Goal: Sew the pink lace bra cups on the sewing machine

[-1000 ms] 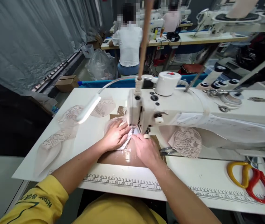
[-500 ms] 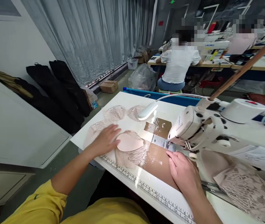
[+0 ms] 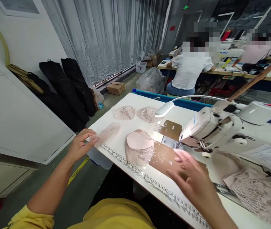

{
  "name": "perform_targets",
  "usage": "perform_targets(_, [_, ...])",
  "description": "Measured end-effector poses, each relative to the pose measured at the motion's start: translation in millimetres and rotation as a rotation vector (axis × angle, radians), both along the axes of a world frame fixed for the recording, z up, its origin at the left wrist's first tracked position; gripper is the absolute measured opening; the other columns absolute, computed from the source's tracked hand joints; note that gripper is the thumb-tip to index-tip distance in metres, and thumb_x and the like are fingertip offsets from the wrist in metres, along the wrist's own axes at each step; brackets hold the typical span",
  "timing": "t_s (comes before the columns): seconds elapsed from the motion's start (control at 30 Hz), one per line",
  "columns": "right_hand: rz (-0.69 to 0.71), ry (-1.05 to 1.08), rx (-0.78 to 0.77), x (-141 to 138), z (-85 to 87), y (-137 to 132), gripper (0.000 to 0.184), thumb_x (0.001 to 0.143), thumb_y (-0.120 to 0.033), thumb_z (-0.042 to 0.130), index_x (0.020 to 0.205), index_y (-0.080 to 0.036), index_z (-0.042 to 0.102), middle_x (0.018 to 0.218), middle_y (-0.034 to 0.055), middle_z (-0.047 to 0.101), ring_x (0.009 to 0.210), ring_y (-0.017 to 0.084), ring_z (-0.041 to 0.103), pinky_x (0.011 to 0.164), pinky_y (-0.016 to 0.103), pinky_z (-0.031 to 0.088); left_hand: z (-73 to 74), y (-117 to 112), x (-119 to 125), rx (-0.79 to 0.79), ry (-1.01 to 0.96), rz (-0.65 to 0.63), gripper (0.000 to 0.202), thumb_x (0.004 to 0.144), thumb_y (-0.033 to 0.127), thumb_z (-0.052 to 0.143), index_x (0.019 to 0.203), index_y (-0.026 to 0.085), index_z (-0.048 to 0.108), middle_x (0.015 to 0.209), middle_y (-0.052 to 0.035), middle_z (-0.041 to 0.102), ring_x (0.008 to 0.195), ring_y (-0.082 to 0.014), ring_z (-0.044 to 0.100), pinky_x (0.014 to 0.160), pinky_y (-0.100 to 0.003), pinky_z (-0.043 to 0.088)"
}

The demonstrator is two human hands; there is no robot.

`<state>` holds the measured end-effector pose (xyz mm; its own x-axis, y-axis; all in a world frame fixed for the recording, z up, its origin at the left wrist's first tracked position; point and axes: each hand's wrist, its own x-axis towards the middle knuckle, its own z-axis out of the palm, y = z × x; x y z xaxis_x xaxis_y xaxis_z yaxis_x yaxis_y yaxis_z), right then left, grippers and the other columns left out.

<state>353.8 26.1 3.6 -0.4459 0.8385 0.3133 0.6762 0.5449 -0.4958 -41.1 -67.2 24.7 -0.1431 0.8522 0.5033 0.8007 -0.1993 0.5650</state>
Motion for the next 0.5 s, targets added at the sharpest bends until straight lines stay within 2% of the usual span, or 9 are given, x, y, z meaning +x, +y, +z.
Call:
perform_targets(0.07, [0.148, 0.133, 0.036, -26, 19.5, -31, 0.082, 0.079, -0.052, 0.064, 0.148, -0.028, 0.027, 0.142, 0.0149, 0.044, 0.116, 0.031, 0.056, 0.089, 0.045, 0.052, 20.1, -3, 27, -0.026, -0.026, -0.162, 0.020, 0.091, 0.034, 0.050, 0.091, 0.018, 0.061, 0.093, -0.0056, 0.064, 0.088, -0.0176, 0.059, 0.079, -0.029, 0.047])
perform_targets(0.13, [0.288, 0.192, -0.033, -54, 31.1, -56, 0.101, 0.071, -0.057, 0.070, 0.151, -0.027, 0.015, 0.154, 0.0154, 0.025, 0.133, 0.036, 0.038, 0.100, 0.051, 0.044, 33.1, -1, 60, -0.143, -0.062, -0.355, 0.022, 0.092, 0.035, 0.047, 0.082, 0.018, 0.056, 0.072, -0.0003, 0.057, 0.066, -0.0124, 0.052, 0.062, -0.024, 0.044])
perform_targets(0.2, [0.341, 0.314, -0.142, -76, 33.2, -69, 0.114, 0.064, -0.057, 0.076, 0.152, -0.027, 0.010, 0.155, 0.0153, 0.023, 0.138, 0.036, 0.029, 0.106, 0.053, 0.037, 37.4, 4, 91, -0.269, -0.154, -0.532, 0.025, 0.091, 0.038, 0.048, 0.077, 0.018, 0.052, 0.064, 0.0027, 0.049, 0.059, -0.0099, 0.045, 0.055, -0.022, 0.039])
perform_targets(0.23, [0.303, 0.403, -0.238, -83, 31.0, -71, 0.108, 0.066, -0.053, 0.077, 0.151, -0.027, 0.014, 0.153, 0.0144, 0.028, 0.137, 0.034, 0.032, 0.106, 0.052, 0.036, 36.7, 8, 105, -0.325, -0.227, -0.604, 0.027, 0.090, 0.041, 0.049, 0.076, 0.017, 0.050, 0.064, 0.0031, 0.048, 0.058, -0.0094, 0.044, 0.053, -0.021, 0.038])
perform_targets(0.3, [0.266, 0.646, -0.556, -86, 22.4, -70, 0.078, 0.076, -0.046, 0.070, 0.143, -0.026, 0.034, 0.139, 0.0125, 0.049, 0.125, 0.029, 0.050, 0.099, 0.046, 0.044, 31.7, 19, 128, -0.420, -0.389, -0.692, 0.030, 0.089, 0.045, 0.051, 0.076, 0.017, 0.049, 0.063, 0.0034, 0.046, 0.056, -0.0084, 0.042, 0.049, -0.020, 0.036])
perform_targets(0.37, [0.291, 0.872, -0.925, -80, 11.0, -67, 0.056, 0.079, -0.045, 0.066, 0.128, -0.021, 0.052, 0.113, 0.0105, 0.067, 0.099, 0.025, 0.065, 0.083, 0.039, 0.053, 23.9, 34, 142, -0.458, -0.485, -0.711, 0.033, 0.089, 0.047, 0.049, 0.077, 0.017, 0.049, 0.059, 0.0044, 0.044, 0.051, -0.0076, 0.040, 0.045, -0.019, 0.034])
perform_targets(0.4, [0.310, 0.950, -1.072, -74, 5.4, -66, 0.051, 0.078, -0.046, 0.066, 0.119, -0.018, 0.057, 0.100, 0.0089, 0.070, 0.087, 0.023, 0.067, 0.075, 0.036, 0.054, 19.4, 42, 147, -0.441, -0.479, -0.696, 0.032, 0.090, 0.047, 0.048, 0.079, 0.017, 0.050, 0.059, 0.0042, 0.045, 0.050, -0.0079, 0.042, 0.045, -0.019, 0.036])
perform_targets(0.47, [0.307, 1.034, -1.204, -58, -2.6, -68, 0.045, 0.071, -0.047, 0.071, 0.103, -0.016, 0.063, 0.081, 0.0060, 0.070, 0.070, 0.020, 0.066, 0.065, 0.032, 0.053, 9.0, 58, 150, -0.333, -0.339, -0.633, 0.030, 0.092, 0.045, 0.046, 0.088, 0.017, 0.055, 0.069, -0.0001, 0.056, 0.061, -0.0120, 0.053, 0.055, -0.024, 0.047])
perform_targets(0.5, [0.285, 1.041, -1.180, -47, -4.0, -70, 0.043, 0.069, -0.048, 0.071, 0.096, -0.016, 0.064, 0.077, 0.0054, 0.069, 0.066, 0.020, 0.065, 0.063, 0.032, 0.052, 2.7, 65, 149, -0.261, -0.219, -0.591, 0.028, 0.091, 0.043, 0.047, 0.092, 0.017, 0.058, 0.080, -0.0039, 0.062, 0.074, -0.0160, 0.059, 0.067, -0.029, 0.051])
